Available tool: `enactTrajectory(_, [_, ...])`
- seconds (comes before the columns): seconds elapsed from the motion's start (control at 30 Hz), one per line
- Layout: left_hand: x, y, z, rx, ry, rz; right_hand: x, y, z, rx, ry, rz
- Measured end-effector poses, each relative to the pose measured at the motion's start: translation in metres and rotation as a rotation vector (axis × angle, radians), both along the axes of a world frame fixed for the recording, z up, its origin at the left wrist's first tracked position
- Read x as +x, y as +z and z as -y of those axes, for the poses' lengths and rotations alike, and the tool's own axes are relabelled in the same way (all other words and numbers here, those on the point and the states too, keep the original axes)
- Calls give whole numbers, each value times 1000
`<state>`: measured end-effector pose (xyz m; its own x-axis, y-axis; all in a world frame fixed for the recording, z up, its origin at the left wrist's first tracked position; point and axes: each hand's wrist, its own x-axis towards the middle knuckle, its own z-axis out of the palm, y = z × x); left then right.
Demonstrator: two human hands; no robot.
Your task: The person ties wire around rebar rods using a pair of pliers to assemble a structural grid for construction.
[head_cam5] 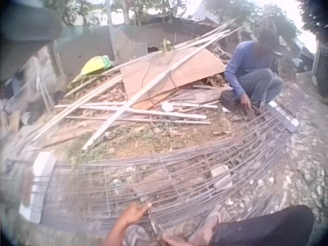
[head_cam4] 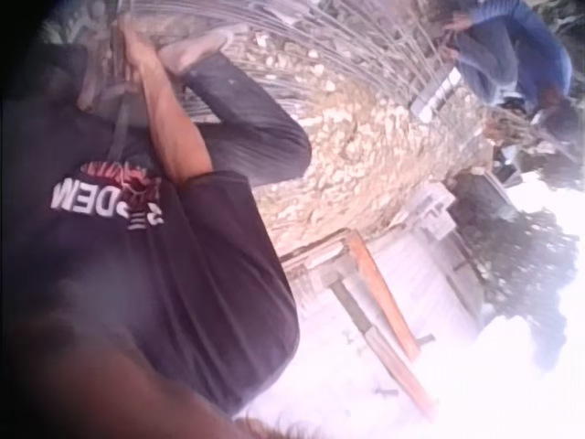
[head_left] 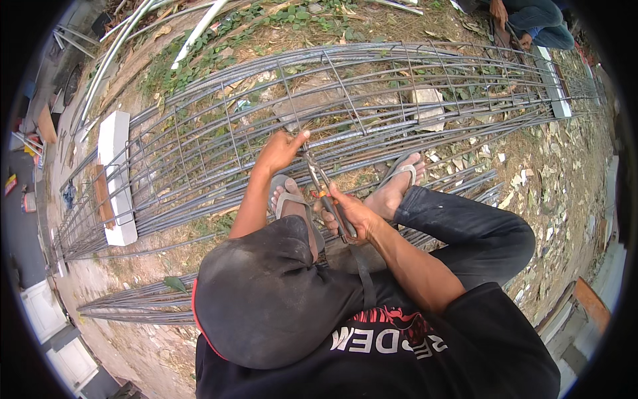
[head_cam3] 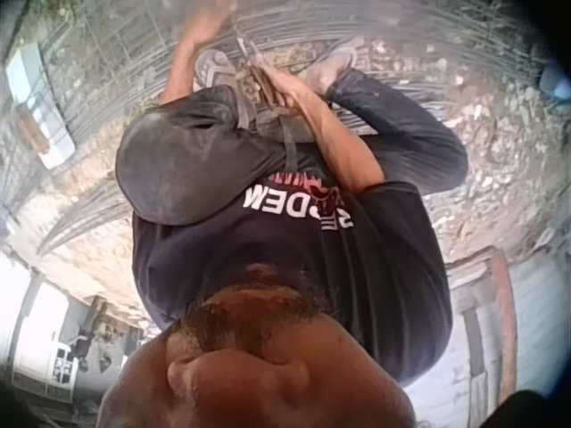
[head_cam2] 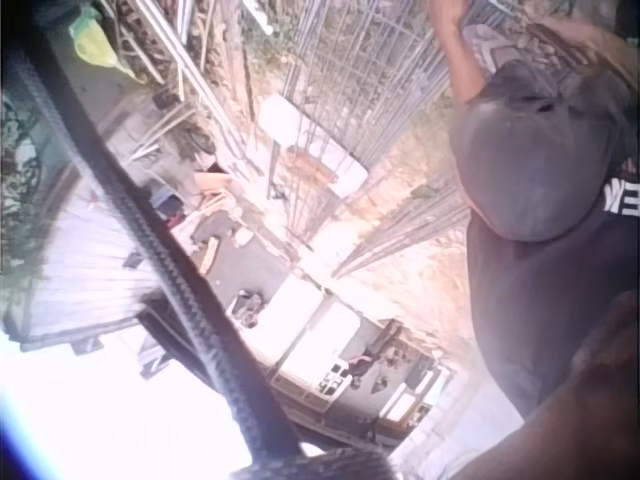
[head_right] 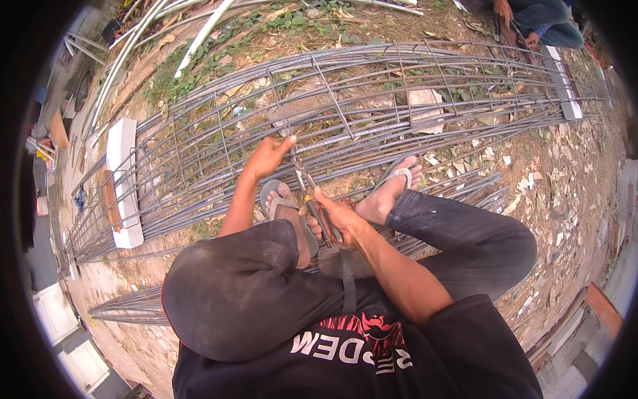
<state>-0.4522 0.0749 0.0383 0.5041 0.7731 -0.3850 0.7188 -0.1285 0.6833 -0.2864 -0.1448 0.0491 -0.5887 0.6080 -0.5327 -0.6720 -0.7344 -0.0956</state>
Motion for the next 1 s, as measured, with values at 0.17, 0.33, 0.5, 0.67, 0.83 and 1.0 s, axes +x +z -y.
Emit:
enactTrajectory(0.17, [12,2,5,27,-1,4,5,10,1,367,203,866])
enactTrajectory(0.33, [9,4,5,-3,20,-28,10,2,5,565,49,1462])
enactTrajectory(0.5, [2,-2,3,-16,16,-3,10,-1,-3,98,-40,92])
enactTrajectory(0.67, [15,-4,1,14,12,12,7,-21,-3,471,149,1228])
enactTrajectory(0.83, [4,-8,2,28,33,25,-5,19,4,683,60,1790])
enactTrajectory(1.0, [7,-5,4,44,40,19,-1,17,6,666,50,1774])
